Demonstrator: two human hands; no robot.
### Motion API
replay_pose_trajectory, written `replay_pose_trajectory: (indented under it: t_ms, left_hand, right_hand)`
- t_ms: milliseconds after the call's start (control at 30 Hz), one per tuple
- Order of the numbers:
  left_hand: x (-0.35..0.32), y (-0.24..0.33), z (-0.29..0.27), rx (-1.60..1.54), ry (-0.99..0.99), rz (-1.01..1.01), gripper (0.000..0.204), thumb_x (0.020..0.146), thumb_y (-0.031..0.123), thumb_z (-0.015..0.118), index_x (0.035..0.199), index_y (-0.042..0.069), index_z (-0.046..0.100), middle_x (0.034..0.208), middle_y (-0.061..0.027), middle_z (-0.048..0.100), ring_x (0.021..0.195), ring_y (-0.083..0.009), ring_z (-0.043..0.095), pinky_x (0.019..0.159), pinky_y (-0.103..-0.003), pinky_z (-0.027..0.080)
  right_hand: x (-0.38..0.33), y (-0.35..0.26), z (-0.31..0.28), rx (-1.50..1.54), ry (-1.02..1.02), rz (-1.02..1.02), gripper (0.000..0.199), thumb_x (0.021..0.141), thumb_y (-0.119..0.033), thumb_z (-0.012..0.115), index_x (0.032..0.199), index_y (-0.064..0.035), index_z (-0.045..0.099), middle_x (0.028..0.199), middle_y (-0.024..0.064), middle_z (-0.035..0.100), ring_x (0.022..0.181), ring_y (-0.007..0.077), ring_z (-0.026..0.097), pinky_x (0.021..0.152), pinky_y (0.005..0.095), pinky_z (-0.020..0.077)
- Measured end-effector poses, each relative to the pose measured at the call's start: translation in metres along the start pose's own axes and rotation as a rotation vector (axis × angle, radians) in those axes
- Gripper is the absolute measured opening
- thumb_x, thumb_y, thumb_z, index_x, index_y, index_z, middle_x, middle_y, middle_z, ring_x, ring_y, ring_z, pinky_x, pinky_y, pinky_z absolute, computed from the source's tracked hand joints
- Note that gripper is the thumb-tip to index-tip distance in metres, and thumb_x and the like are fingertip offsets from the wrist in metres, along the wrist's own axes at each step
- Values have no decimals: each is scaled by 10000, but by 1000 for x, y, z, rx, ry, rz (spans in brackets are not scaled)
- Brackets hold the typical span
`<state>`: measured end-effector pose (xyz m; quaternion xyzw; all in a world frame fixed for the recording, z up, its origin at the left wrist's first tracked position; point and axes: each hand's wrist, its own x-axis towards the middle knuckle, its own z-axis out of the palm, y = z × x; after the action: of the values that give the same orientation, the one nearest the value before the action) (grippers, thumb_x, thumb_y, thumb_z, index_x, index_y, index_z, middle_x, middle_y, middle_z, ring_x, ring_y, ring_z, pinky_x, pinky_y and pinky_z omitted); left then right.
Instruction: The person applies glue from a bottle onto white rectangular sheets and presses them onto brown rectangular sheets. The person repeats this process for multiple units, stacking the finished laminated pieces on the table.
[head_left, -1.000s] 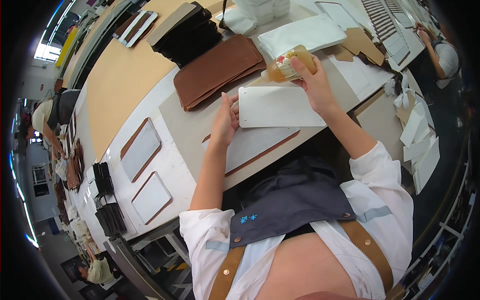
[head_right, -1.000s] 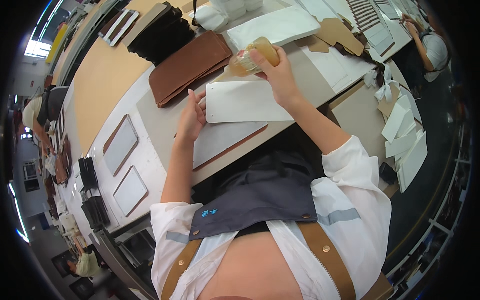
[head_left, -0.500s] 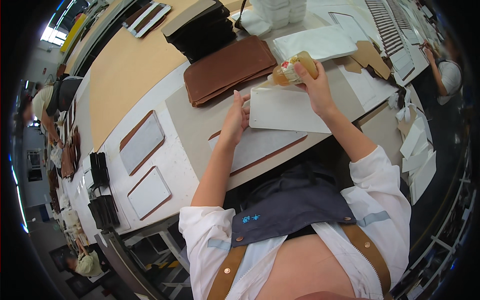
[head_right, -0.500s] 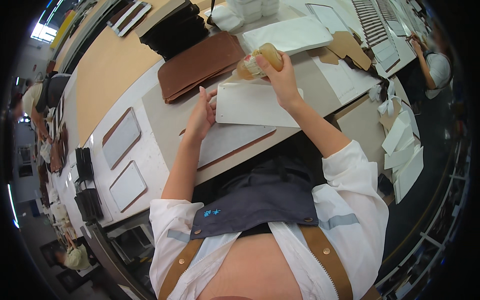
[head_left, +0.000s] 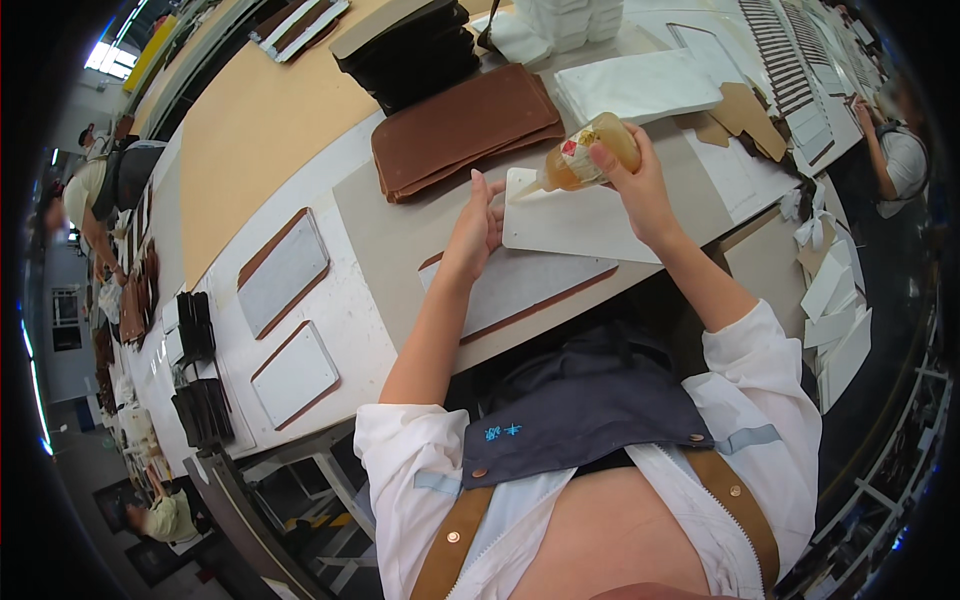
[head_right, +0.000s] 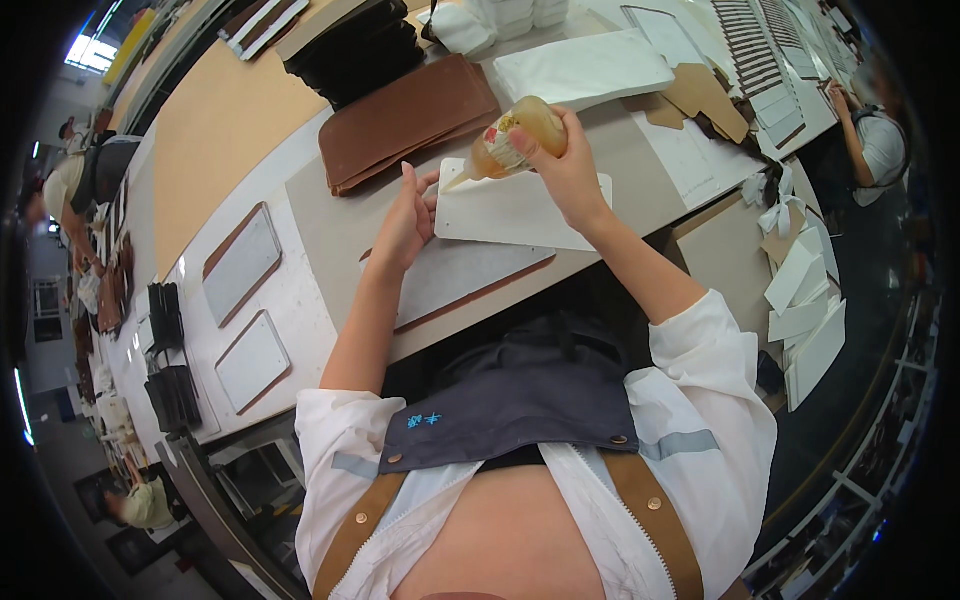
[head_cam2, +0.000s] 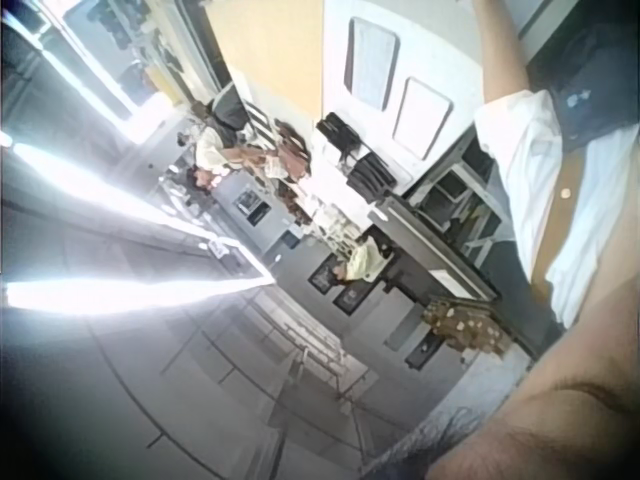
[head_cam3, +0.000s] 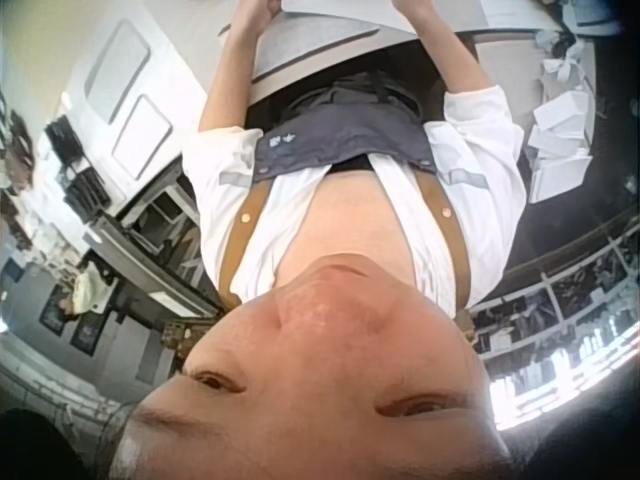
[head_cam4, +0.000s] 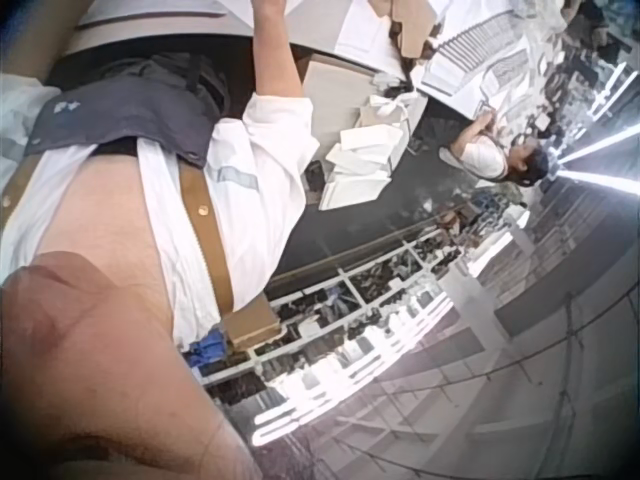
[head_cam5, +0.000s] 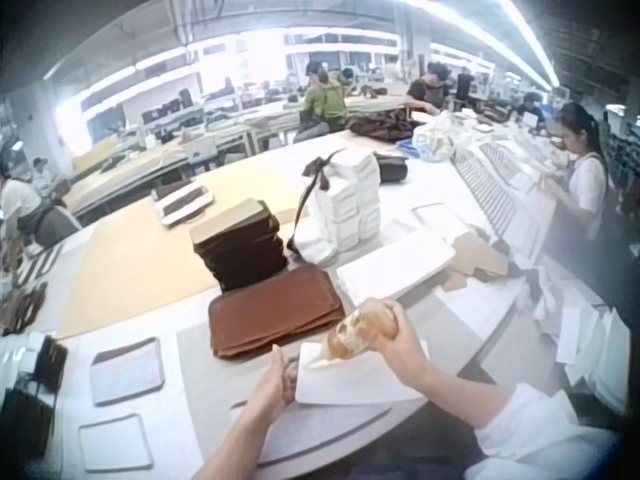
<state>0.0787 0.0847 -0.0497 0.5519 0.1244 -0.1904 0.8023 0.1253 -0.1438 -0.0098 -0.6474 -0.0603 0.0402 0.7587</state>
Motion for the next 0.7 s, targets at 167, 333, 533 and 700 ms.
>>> replay_pose_trajectory:
  t_ms: [167, 333, 533, 700]
  left_hand:
    - [0, 0, -4, -1, -34, -10, 853, 1014, 692, 211, 1496, 0, 341, 1145, -192, 697, 1032, -215, 695, 923, -314, 526]
    - [0, 0, -4, -28, -44, -11, 867, 1011, 698, 211, 1504, -5, 328, 1142, -194, 695, 1025, -219, 696, 913, -315, 532]
    - [1, -2, -4, -20, -20, -10, 891, 1009, 700, 202, 1502, -32, 326, 1171, -245, 672, 1058, -256, 688, 914, -344, 541]
    - [1, -2, -6, -49, -31, -19, 841, 1019, 671, 267, 1482, -25, 359, 1178, -221, 671, 1060, -240, 679, 904, -346, 536]
  right_hand:
    - [-10, 2, 0, -56, -43, -35, 583, 923, -343, 750, 1304, -6, 467, 1165, 74, 592, 1073, 137, 582, 906, 281, 511]
    - [-28, 1, 4, -103, -87, -49, 579, 922, -318, 755, 1318, -15, 460, 1167, 65, 594, 1083, 132, 570, 929, 280, 486]
    - [-47, 0, 1, -38, -91, 78, 583, 927, -335, 744, 1337, -37, 455, 1186, 73, 603, 1098, 150, 595, 924, 311, 514]
    - [-41, -14, -41, 649, -14, 327, 575, 936, -378, 712, 1352, -54, 482, 1286, 123, 601, 1191, 238, 614, 998, 399, 546]
